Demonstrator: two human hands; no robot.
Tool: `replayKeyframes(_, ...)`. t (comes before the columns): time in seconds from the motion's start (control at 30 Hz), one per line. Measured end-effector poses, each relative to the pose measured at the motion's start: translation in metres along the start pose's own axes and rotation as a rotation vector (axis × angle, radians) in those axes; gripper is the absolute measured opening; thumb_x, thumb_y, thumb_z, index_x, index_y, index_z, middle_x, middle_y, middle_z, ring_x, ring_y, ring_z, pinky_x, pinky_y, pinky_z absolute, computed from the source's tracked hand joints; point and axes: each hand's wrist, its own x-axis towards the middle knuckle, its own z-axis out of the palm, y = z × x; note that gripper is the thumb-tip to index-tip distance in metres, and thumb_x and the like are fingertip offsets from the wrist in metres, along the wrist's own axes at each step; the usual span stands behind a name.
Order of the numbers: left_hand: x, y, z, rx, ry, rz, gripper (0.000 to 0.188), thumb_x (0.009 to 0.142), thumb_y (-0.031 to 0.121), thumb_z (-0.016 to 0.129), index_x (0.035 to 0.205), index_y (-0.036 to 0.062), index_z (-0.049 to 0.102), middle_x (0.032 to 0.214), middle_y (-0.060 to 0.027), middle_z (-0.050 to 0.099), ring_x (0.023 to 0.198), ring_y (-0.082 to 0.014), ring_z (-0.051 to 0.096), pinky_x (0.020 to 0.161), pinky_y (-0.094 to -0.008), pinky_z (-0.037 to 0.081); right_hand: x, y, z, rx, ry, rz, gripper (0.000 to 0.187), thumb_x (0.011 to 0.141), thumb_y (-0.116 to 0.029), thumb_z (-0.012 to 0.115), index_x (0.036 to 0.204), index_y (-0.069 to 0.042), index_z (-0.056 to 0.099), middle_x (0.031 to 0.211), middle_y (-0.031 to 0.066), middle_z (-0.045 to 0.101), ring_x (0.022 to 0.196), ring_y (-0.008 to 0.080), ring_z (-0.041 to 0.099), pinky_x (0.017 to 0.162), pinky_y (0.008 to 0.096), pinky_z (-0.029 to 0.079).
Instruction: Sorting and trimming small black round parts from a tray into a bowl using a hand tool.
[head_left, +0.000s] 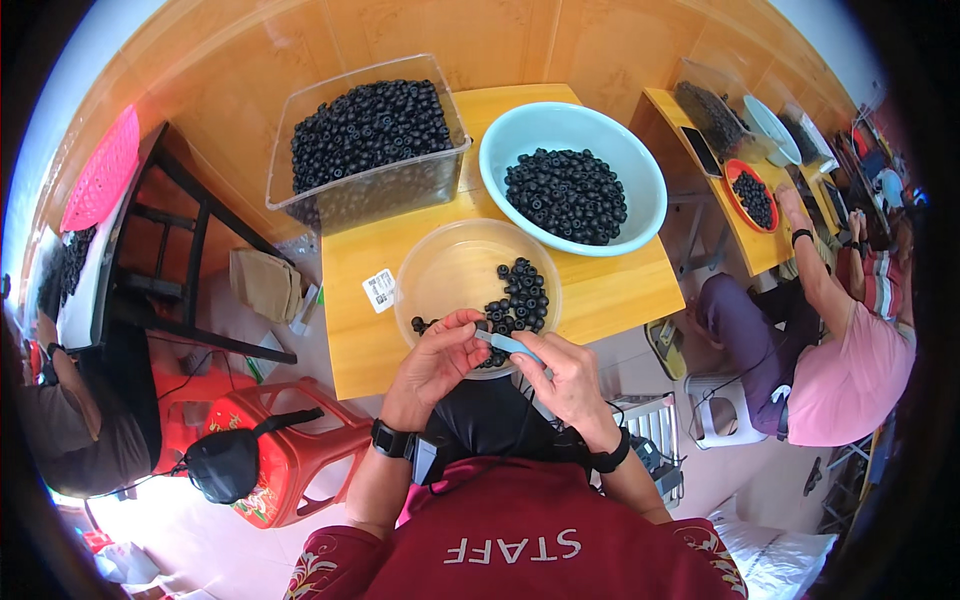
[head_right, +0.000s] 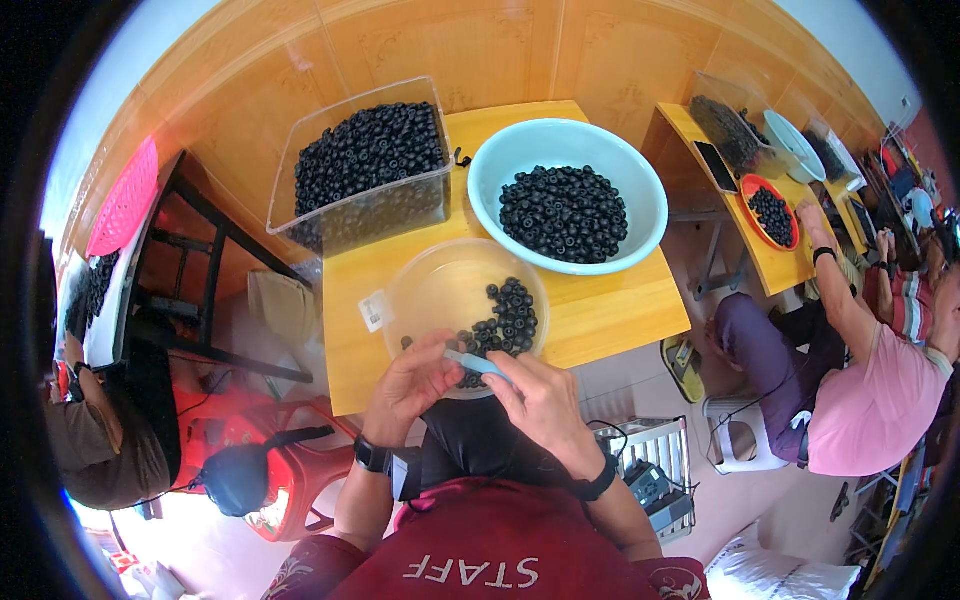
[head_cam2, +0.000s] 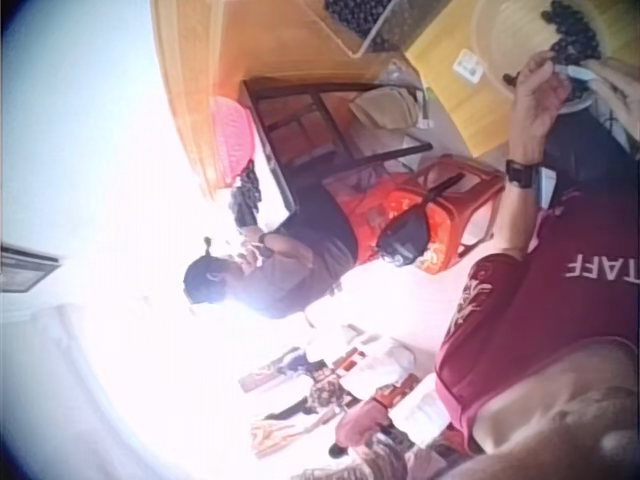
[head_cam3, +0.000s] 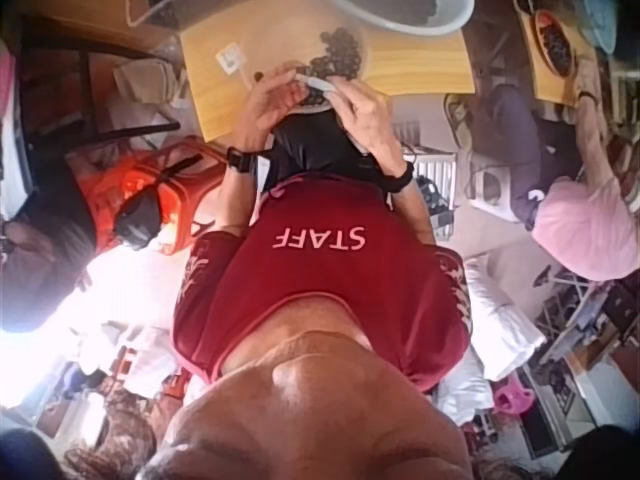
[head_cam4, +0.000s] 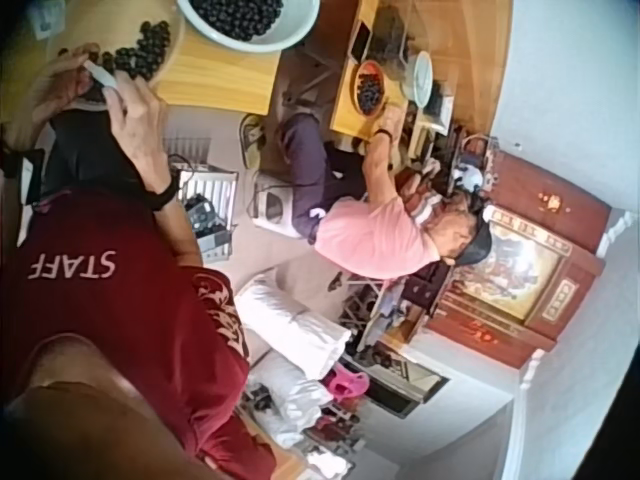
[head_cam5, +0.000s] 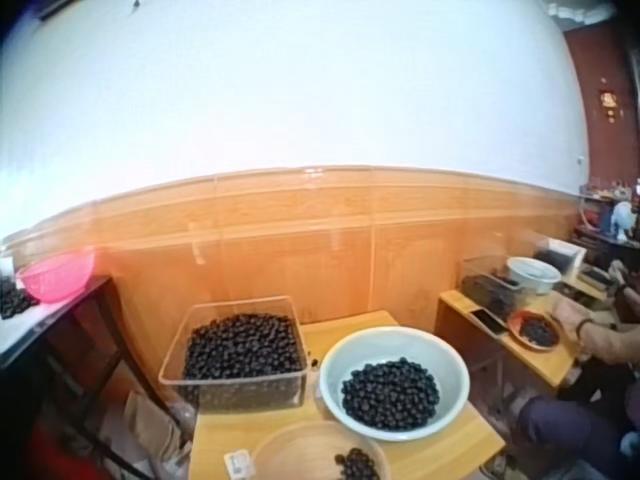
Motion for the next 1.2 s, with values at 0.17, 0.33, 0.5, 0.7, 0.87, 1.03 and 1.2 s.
replayKeyframes(0.17,-0.001,-0.001,-0.002,-0.023,0.005,0.004,0.019,0.085,0.007,0.061,0.103,0.0045,0.058,0.089,-0.0051,0.065,0.077,-0.0139,0.064,0.073,-0.0268,0.053,0.000,-0.002,-0.003,-0.034,-0.056,0.007,0.022,0.080,-0.012,0.067,0.100,-0.004,0.065,0.067,0.0088,0.057,0.054,0.0224,0.057,0.049,0.0322,0.044)
replayKeyframes(0.33,0.000,-0.002,-0.013,-0.073,-0.050,-0.004,0.026,0.085,0.007,0.059,0.110,0.0011,0.055,0.102,-0.0143,0.061,0.083,-0.0191,0.062,0.077,-0.0300,0.052,0.002,-0.001,0.001,-0.035,-0.009,-0.024,0.020,0.079,-0.015,0.067,0.097,-0.007,0.065,0.063,0.0080,0.054,0.052,0.0256,0.055,0.047,0.0361,0.042)
replayKeyframes(0.5,-0.001,-0.003,-0.015,-0.077,-0.033,-0.013,0.026,0.086,0.007,0.059,0.111,0.0010,0.054,0.102,-0.0151,0.061,0.083,-0.0191,0.062,0.077,-0.0307,0.053,0.003,0.000,0.001,-0.041,-0.026,-0.032,0.020,0.079,-0.016,0.067,0.097,-0.008,0.065,0.064,0.0081,0.054,0.053,0.0267,0.056,0.047,0.0363,0.043)
replayKeyframes(0.7,-0.002,0.000,-0.016,-0.047,-0.016,-0.021,0.025,0.085,0.007,0.060,0.109,0.0006,0.055,0.102,-0.0142,0.060,0.079,-0.0171,0.060,0.073,-0.0294,0.051,0.007,0.001,0.003,-0.051,-0.037,-0.038,0.019,0.080,-0.013,0.066,0.098,-0.007,0.065,0.064,0.0086,0.055,0.055,0.0257,0.056,0.049,0.0351,0.043)
replayKeyframes(0.87,-0.014,0.001,-0.010,-0.079,-0.180,-0.079,0.022,0.084,0.007,0.061,0.105,0.0009,0.057,0.103,-0.0146,0.059,0.077,-0.0154,0.058,0.072,-0.0268,0.049,0.012,0.031,0.006,-0.193,0.059,0.040,0.016,0.081,-0.015,0.064,0.096,-0.008,0.065,0.066,0.0110,0.058,0.059,0.0304,0.059,0.050,0.0388,0.045)
replayKeyframes(1.03,-0.016,0.001,-0.012,-0.101,-0.119,-0.012,0.023,0.084,0.006,0.061,0.107,0.0020,0.058,0.104,-0.0157,0.058,0.078,-0.0157,0.058,0.075,-0.0272,0.049,0.014,0.015,0.001,-0.155,0.025,0.121,0.016,0.082,-0.015,0.064,0.094,-0.005,0.066,0.069,0.0138,0.061,0.062,0.0321,0.061,0.052,0.0391,0.046)
replayKeyframes(1.2,-0.017,0.003,-0.012,-0.137,-0.134,0.014,0.025,0.086,0.005,0.059,0.111,0.0031,0.056,0.106,-0.0152,0.059,0.085,-0.0190,0.060,0.079,-0.0298,0.050,0.009,0.018,0.005,-0.097,0.016,0.149,0.016,0.082,-0.015,0.063,0.094,-0.005,0.065,0.071,0.0142,0.062,0.063,0.0325,0.061,0.054,0.0383,0.047)
